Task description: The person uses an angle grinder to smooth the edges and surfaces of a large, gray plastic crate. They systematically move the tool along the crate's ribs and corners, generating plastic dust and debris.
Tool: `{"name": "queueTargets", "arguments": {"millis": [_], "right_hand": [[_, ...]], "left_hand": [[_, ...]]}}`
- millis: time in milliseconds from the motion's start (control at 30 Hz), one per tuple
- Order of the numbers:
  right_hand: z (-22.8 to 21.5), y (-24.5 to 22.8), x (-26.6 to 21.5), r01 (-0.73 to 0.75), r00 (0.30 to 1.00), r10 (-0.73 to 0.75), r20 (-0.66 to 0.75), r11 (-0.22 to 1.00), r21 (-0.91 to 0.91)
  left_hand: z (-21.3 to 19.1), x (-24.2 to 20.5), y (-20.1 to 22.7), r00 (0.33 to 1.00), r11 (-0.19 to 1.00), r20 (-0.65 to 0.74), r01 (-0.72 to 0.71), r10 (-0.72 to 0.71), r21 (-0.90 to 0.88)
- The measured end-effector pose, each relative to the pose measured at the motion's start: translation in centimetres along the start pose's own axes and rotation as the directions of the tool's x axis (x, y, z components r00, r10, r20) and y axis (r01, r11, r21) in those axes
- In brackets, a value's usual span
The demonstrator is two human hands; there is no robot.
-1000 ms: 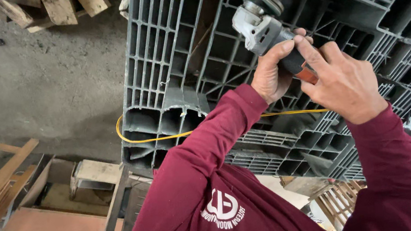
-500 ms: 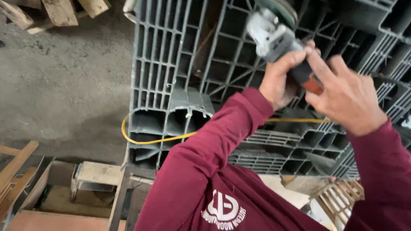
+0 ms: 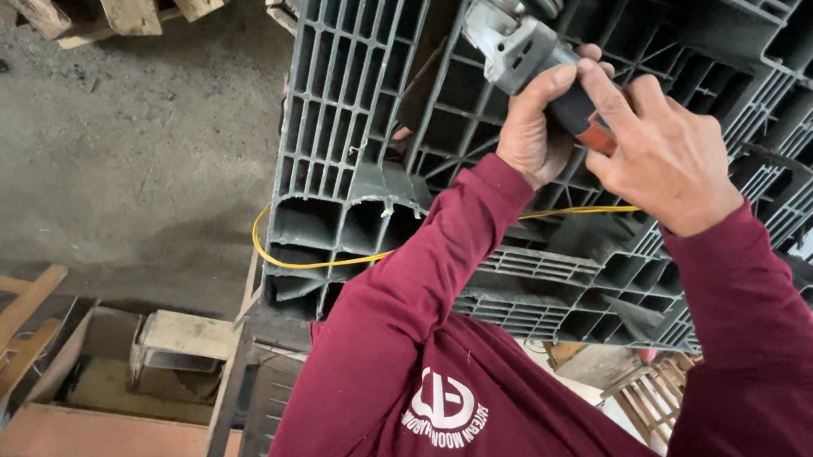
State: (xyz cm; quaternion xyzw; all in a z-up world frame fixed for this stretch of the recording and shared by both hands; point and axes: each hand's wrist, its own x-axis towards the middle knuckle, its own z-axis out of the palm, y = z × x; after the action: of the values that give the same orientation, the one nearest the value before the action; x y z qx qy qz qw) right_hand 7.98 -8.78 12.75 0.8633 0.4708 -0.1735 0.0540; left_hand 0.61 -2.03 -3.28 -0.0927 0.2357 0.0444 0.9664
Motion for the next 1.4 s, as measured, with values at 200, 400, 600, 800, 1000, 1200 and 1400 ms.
{"name": "queueTargets", "arguments": {"millis": [200,400,600,800,1000,1200,1400], "right_hand": [[-0.2,-0.5,0.5,0.009,1.000,-0.009,-0.003,1.000,0.007],[0.0,-0.2,0.5,0.005,1.000,-0.005,-0.001,1.000,-0.001],[0.2,-0.2,0.6,-0.005,1.000,0.005,0.004,1.000,0.010],[0.1,-0.2,0.3,-0.016,1.000,0.016,0.006,1.000,0.007],[0.1,0.0,-0.9,-0.051,0.999,0.051,0.010,0.999,0.003],[0.1,0.3,-2.1,-0.074,0.997,0.074,-0.016,0.997,0.020],[-0.2,0.8,-2.8,-0.078,0.997,0.078,-0.014,0.996,0.045]], "left_hand": [[0.0,0.0,0.3,0.999,0.999,-0.010,-0.032,0.032,0.009],[0.0,0.1,0.4,1.000,1.000,-0.022,0.010,-0.010,-0.001],[0.1,0.1,0.5,1.000,1.000,-0.027,0.009,-0.009,0.000],[0.3,0.0,0.6,1.000,1.000,0.004,0.020,-0.020,-0.008],[0.7,-0.5,-0.3,1.000,1.000,0.013,0.027,-0.027,0.012],[1.6,-1.3,-0.4,0.995,0.996,0.065,0.072,-0.076,0.053],[2.5,-1.5,-0.8,0.996,0.994,0.049,0.065,-0.069,0.089]]}}
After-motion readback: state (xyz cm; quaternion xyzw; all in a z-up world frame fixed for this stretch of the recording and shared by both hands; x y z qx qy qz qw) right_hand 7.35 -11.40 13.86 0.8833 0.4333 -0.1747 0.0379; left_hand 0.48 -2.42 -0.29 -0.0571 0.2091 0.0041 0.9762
